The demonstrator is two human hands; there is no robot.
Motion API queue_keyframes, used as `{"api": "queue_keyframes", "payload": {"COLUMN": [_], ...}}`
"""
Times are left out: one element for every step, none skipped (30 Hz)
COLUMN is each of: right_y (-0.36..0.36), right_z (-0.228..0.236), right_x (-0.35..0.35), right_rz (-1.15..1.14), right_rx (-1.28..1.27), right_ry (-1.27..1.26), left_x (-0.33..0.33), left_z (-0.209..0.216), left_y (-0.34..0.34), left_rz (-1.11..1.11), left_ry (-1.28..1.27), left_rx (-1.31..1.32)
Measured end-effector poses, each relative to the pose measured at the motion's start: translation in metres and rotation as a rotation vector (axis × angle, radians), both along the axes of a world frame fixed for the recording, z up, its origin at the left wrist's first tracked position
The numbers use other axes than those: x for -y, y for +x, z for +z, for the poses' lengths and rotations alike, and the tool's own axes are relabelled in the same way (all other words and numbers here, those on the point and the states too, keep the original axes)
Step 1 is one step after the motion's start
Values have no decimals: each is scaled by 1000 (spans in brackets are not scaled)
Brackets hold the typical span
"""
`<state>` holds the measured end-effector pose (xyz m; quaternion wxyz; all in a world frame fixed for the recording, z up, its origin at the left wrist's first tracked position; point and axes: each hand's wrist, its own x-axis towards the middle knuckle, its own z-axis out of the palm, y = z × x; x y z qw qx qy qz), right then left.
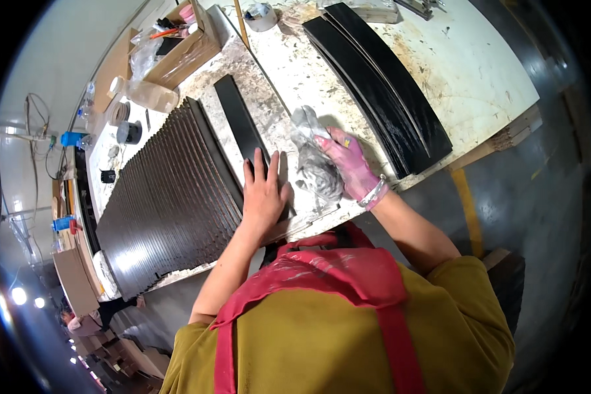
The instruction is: The person cleans dark wooden slats by pouring liquid from a bottle onto a cloth and wiping the surface of each slat one by one before adding them to a stack.
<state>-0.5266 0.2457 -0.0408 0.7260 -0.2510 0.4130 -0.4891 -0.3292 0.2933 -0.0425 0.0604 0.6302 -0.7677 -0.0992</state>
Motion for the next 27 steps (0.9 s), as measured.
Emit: {"api": "queue_keyframes", "payload": {"right_y": [4,1,-3,-1,-2,-3,0,-2,2,14,22,33,44,46,47,49,48,50,53,57,59,73,87,99,99,100,100], "right_z": [7,0,-8,4,7,13,18,14,16,25,38,43,53,48,43,42,41,42,42,32,21,18,18,16,10,2,-1], "right_x": [6,17,30,39,47,55,62,67,73,74,75,74,75,78,88,100,115,125,138,149,154,149,133,113,90,68,59], "right_rz": [-46,-48,-49,-50,-57,-74,-91,-67,-43,48,132,176,264,307,355,461,430,433,429,201,214,386,552,719,901,1091,1164], "right_rx": [-74,-145,-217,-201,-247,-259,-267,-356,-399,-530,-665,-612,-858,-881,-898,-968,-1026,-1037,-1048,-1204,-1197,-1239,-1283,-1321,-1316,-1288,-1246], "right_ry": [-25,-82,-140,-176,-198,-152,-107,-367,-393,-388,-384,-425,-466,-572,-679,-674,-838,-803,-770,-1044,-1058,-1161,-1252,-1342,-1387,-1421,-1541], "left_x": [-8,-15,-24,-30,-37,-42,-43,-42,-43,-42,-40,-37,-39,-41,-41,-42,-44,-50,-54,-58,-61,-63,-70,-78,-84,-87,-91], "left_z": [0,4,6,8,13,13,7,4,2,-1,-6,-8,-10,-11,-12,-6,-2,-2,-3,-5,-8,-12,-14,-16,-13,-19,-25], "left_y": [-3,-5,-4,-5,-7,-8,-6,-6,-8,-4,-3,-2,-3,-5,-5,-5,-5,-8,-9,-12,-14,-17,-21,-26,-32,-36,-39], "left_rz": [37,81,119,138,162,159,100,68,35,51,27,33,47,60,79,92,115,158,195,218,267,328,376,433,531,585,641], "left_ry": [-10,-17,-49,-52,-56,4,39,19,-4,-21,-50,-52,-47,-65,-83,-93,-114,-97,-82,-66,-83,-102,-116,-143,-158,-186,-219], "left_rx": [-115,-165,-185,-244,-300,-340,-314,-311,-306,-349,-339,-350,-367,-393,-418,-476,-468,-476,-483,-469,-458,-457,-457,-469,-481,-471,-459]}}
